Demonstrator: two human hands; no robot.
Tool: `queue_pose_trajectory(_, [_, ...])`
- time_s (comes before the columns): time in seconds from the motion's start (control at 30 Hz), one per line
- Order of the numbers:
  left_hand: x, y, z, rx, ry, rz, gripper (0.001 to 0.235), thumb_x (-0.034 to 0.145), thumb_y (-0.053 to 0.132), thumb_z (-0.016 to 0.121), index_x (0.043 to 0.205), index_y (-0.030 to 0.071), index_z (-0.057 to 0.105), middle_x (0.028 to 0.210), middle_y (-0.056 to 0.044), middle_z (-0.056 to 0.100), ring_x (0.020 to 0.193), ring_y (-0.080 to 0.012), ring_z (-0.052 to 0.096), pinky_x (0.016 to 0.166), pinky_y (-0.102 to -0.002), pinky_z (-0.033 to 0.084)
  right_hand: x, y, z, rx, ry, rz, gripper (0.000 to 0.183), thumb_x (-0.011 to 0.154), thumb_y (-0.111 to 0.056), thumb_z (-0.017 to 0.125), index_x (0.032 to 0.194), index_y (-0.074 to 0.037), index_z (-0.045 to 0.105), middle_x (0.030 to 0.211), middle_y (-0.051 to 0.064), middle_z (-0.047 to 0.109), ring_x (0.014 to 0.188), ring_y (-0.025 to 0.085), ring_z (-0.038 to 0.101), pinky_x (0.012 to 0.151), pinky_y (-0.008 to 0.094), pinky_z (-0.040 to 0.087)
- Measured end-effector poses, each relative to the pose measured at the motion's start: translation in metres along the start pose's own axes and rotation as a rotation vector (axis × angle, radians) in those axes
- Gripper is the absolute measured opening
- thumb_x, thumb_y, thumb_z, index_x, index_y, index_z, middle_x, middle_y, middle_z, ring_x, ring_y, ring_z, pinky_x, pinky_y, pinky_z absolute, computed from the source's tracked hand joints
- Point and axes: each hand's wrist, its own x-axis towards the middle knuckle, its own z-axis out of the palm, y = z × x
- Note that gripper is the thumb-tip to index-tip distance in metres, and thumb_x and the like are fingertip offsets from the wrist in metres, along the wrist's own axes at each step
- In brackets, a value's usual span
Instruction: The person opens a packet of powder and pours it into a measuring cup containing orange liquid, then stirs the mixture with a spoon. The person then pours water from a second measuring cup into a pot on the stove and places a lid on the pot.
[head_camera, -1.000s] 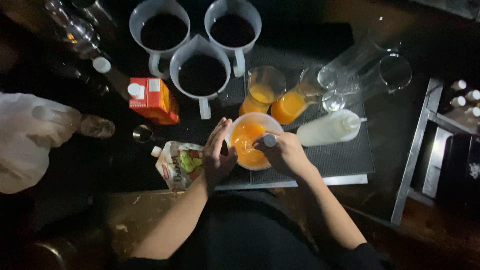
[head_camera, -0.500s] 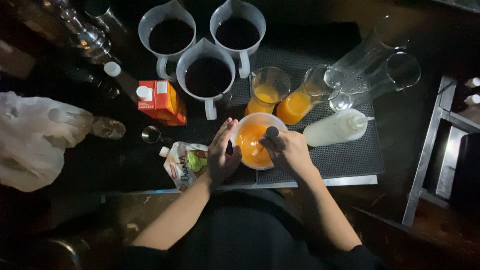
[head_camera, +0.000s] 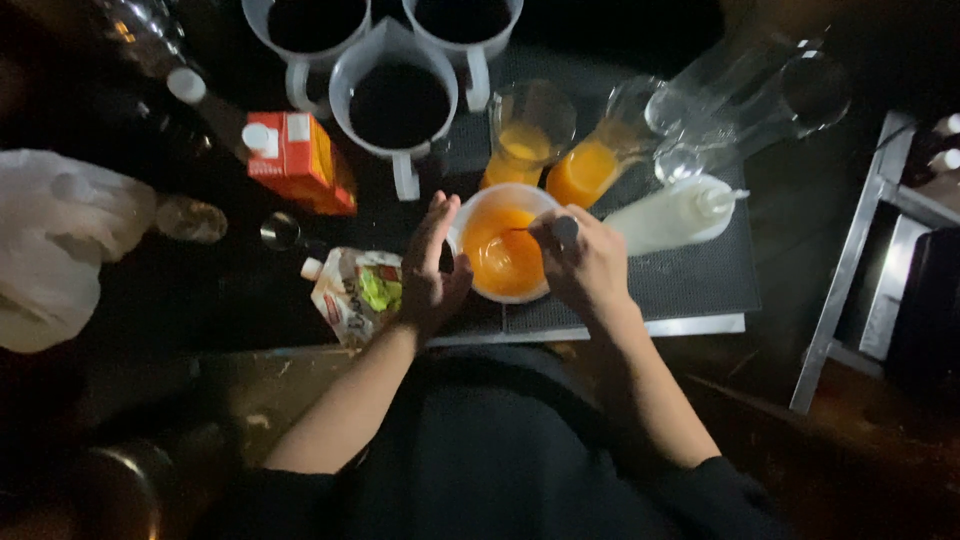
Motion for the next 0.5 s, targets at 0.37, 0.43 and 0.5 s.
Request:
queue_pose_trajectory(0.37, [-0.018, 0.014, 0.005, -0.240, 0.034, -0.322, 0.081, 0.102, 0.039, 0.063, 0.161, -0.003, 0.027, 0.165, -0.027, 0.029, 0.145, -0.0462, 0.041, 0.114, -0.054, 0.045, 0.003, -0.010, 0.000, -0.121, -0.034, -0.044, 0.018, 0.099, -0.019, 0.071, 0.081, -0.020, 0.069, 0.070, 0.000, 0.066, 0.058, 0.034, 0.061, 0.047, 0.038, 0.047])
queue_pose_trajectory(0.43, [-0.029, 0.001, 0.006, -0.229, 0.043, -0.362, 0.085, 0.098, 0.044, 0.067, 0.160, -0.002, 0.030, 0.161, -0.025, 0.036, 0.142, -0.0454, 0.045, 0.113, -0.053, 0.047, 0.001, -0.010, 0.002, -0.272, -0.037, -0.095, 0.022, 0.098, -0.022, 0.071, 0.078, -0.020, 0.065, 0.067, -0.002, 0.061, 0.054, 0.030, 0.059, 0.046, 0.036, 0.044])
queue_pose_trajectory(0.5, [-0.035, -0.011, 0.009, -0.222, 0.049, -0.399, 0.090, 0.095, 0.048, 0.071, 0.159, -0.002, 0.033, 0.158, -0.024, 0.042, 0.140, -0.0446, 0.049, 0.111, -0.053, 0.049, -0.003, 0.000, 0.009, -0.425, -0.035, -0.144, 0.026, 0.097, -0.025, 0.072, 0.074, -0.019, 0.060, 0.064, -0.004, 0.055, 0.049, 0.026, 0.056, 0.046, 0.034, 0.042])
